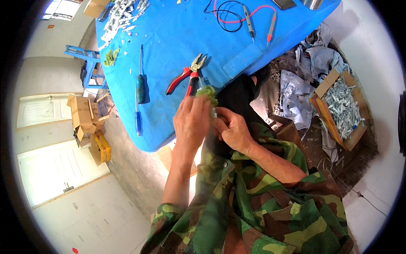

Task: The person disassembles a small electric motor using a screwdriver and pliers, wipes a component with a cloth, and touches multimeter probes to the motor parts.

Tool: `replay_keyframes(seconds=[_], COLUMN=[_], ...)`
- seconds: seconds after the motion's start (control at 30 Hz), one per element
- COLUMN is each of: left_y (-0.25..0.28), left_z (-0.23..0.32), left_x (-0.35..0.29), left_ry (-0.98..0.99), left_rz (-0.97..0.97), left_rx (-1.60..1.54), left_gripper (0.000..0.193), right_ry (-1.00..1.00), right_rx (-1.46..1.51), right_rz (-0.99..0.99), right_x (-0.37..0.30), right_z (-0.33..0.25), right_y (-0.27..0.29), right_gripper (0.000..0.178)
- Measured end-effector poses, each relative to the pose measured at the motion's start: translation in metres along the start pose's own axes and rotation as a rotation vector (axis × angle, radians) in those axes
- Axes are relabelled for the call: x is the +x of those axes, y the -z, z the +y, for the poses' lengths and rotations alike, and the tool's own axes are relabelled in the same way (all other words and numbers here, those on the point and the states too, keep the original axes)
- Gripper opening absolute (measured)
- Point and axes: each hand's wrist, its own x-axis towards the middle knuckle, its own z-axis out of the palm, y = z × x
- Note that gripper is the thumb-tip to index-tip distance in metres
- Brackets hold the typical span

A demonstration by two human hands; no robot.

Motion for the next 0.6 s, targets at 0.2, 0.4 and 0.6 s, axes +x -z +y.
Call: replay_keyframes(seconds=[0.2,0.4,0.6], left_y=[-0.003,0.019,0.007], left_z=[-0.011,0.000,0.014], left_x=[0.022,0.007,-0.023], left_ry=[0.020,0.151,0.067], left_rz=[0.021,0.007,-0.094], left_rx=[0.056,-0.123,-0.095], left_gripper=[0.010,0.013,0.015], right_ry=[-0.033,0.081,0.265], right_rx=[0.036,-0.169,-0.350], right_rz=[0.006,0.128,0.150], right_x=[0.000,-0.004,-0.004], right_z=[-0.006,-0.001,-0.006], right_y=[0.001,0.003,0.002], right_gripper=[0.030,0.031,0.026])
